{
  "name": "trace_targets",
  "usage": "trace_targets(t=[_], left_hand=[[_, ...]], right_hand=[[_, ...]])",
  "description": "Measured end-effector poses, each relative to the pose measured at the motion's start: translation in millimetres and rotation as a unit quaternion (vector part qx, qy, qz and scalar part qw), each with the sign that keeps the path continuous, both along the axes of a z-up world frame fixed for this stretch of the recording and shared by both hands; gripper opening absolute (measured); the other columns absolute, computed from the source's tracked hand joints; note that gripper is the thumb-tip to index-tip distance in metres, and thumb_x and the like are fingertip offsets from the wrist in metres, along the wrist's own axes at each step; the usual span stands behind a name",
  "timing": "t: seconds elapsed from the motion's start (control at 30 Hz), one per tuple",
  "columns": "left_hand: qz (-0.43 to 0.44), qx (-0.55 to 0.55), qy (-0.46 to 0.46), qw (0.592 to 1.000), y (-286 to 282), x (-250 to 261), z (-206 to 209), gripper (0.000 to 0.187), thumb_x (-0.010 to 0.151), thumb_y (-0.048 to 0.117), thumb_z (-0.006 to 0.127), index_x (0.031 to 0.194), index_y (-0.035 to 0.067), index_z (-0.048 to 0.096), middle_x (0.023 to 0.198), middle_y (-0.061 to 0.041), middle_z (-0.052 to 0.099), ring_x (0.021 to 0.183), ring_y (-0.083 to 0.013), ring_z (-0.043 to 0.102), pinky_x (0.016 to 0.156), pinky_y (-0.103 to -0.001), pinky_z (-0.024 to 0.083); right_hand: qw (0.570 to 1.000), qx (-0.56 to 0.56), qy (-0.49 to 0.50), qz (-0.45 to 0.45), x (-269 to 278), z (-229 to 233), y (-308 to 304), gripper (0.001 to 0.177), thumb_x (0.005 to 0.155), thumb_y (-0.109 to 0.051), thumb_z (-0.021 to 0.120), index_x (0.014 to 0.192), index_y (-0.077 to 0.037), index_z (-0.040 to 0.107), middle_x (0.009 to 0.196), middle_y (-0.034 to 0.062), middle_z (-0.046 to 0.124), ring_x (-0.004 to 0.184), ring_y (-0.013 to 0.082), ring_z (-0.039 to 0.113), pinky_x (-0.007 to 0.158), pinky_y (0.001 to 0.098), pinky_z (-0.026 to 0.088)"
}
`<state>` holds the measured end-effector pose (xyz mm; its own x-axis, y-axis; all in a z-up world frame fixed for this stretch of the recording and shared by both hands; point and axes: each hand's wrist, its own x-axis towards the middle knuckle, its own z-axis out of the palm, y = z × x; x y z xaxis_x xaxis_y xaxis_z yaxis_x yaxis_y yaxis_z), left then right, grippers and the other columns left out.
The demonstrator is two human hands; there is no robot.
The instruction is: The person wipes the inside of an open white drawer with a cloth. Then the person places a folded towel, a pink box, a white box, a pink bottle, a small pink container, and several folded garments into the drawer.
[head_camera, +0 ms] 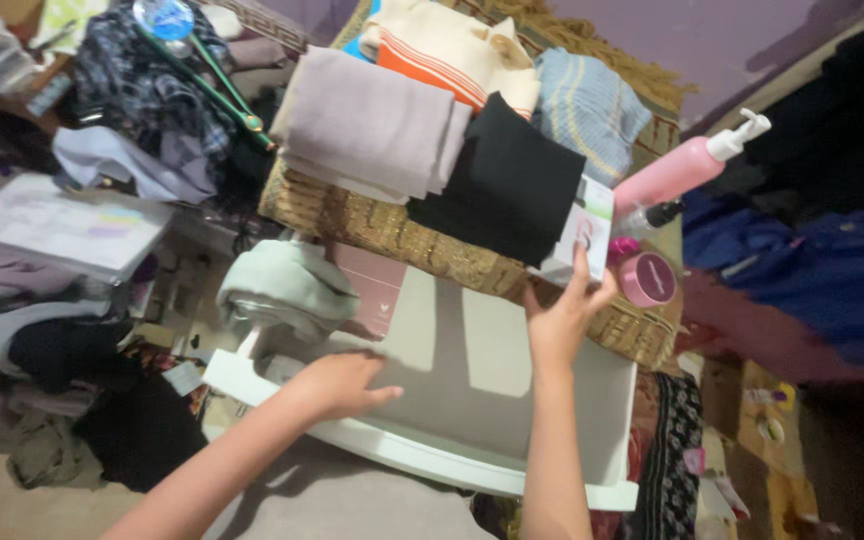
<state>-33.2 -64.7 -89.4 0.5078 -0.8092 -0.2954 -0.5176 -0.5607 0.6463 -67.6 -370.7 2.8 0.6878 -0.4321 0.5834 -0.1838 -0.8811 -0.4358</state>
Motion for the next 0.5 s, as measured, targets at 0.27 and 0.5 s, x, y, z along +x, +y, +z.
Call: trace_targets(t=[0.27, 0.5], left_hand=[[-0.012, -0.15, -0.008, 0.989, -15.2, -20.6, 53.9, 0.049, 0.095, 0.043, 0.061, 0.125, 0.004, 0.06, 0.123, -0.018, 0.062, 0.114, -0.0377, 0.06, 0.097, -0.048, 0.048], [0.004, -0.287, -0.04, 0.957, -21.6, -22.3, 101.1, 0.067, 0.095, 0.03, 0.069, 0.151, 0.006, 0.042, 0.14, -0.02, 0.056, 0.126, -0.0382, 0.058, 0.103, -0.045, 0.049]], right_hand=[[0.991, -0.129, 0.013, -0.014, -50.4, -11.1, -13.4, 0.087, 0.072, -0.005, 0.089, 0.149, -0.021, 0.052, 0.141, 0.0184, 0.039, 0.13, 0.0401, 0.048, 0.103, 0.0467, 0.05], [0.998, -0.048, 0.05, 0.006, -156.8, 15.7, 3.9, 0.093, 0.064, -0.022, 0.092, 0.147, -0.011, 0.051, 0.134, 0.0156, 0.041, 0.118, 0.0304, 0.054, 0.094, 0.0391, 0.056]])
